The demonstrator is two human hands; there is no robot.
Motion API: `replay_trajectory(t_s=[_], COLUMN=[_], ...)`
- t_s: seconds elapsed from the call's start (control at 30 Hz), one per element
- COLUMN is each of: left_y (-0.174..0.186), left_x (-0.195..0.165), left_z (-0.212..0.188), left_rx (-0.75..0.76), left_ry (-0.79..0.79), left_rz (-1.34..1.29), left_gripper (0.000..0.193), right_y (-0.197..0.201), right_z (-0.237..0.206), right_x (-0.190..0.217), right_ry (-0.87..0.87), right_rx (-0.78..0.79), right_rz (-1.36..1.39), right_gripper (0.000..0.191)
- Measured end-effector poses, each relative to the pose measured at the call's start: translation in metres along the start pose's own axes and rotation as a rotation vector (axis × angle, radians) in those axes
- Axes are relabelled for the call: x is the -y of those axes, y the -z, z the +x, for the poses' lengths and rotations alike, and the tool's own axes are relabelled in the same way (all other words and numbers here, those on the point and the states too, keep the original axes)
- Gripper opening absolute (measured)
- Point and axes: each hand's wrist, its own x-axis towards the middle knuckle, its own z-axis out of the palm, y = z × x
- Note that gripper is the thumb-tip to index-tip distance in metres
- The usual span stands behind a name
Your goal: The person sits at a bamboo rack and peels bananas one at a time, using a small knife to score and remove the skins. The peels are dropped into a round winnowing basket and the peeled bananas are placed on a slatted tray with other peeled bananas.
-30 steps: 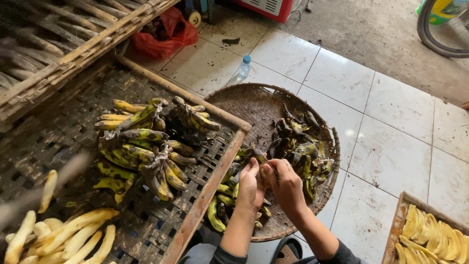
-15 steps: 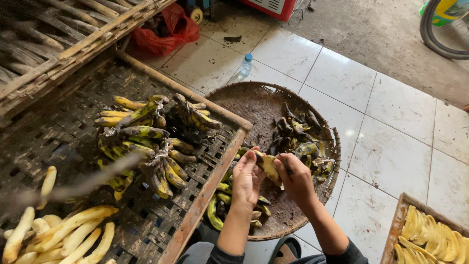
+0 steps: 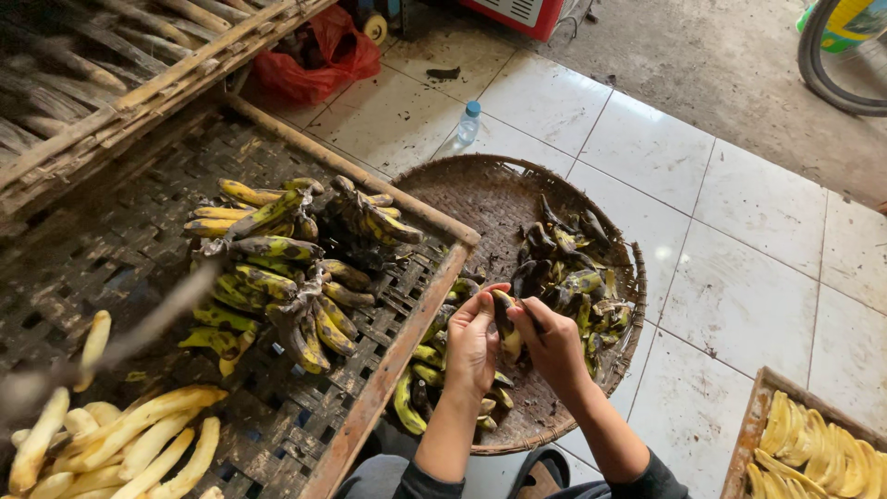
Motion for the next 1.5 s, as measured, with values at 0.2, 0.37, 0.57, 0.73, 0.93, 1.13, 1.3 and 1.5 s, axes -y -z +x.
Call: replay_trajectory(t_s=[0.2, 0.37, 0.57, 0.73, 0.93, 1.13, 1.3, 1.5], left_y=[-0.008, -0.028, -0.018, -0.007, -0.008, 0.006, 0.015, 0.005], left_x=[0.003, 0.005, 0.01, 0.014, 0.01, 0.0, -0.005, -0.002], left_z=[0.001, -0.005, -0.001, 0.006, 0.002, 0.008, 0.01, 0.004], left_rx=[0.007, -0.247, -0.1, -0.168, -0.248, 0.085, 0.133, 0.136], left_ry=[-0.018, 0.077, -0.181, -0.187, -0.155, -0.263, -0.312, -0.307], left_rz=[-0.04, 0.258, 0.238, 0.277, 0.439, 0.635, 0.736, 0.661], left_gripper=[0.027, 0.03, 0.028, 0.027, 0.035, 0.045, 0.05, 0.05], right_y=[-0.01, -0.009, -0.004, -0.008, 0.003, 0.008, -0.009, -0.018], right_z=[0.004, 0.01, 0.011, 0.012, 0.018, 0.027, 0.021, 0.015], right_x=[-0.008, -0.008, -0.005, 0.006, 0.024, 0.01, -0.019, -0.024], right_ry=[-0.168, -0.11, -0.121, -0.208, -0.196, 0.042, 0.01, -0.109], right_rx=[-0.05, -0.169, -0.181, -0.115, -0.113, 0.291, 0.212, 0.041], right_rz=[0.209, 0.108, 0.092, 0.099, 0.08, 0.397, 0.49, 0.543], right_gripper=[0.023, 0.025, 0.027, 0.028, 0.027, 0.04, 0.033, 0.02])
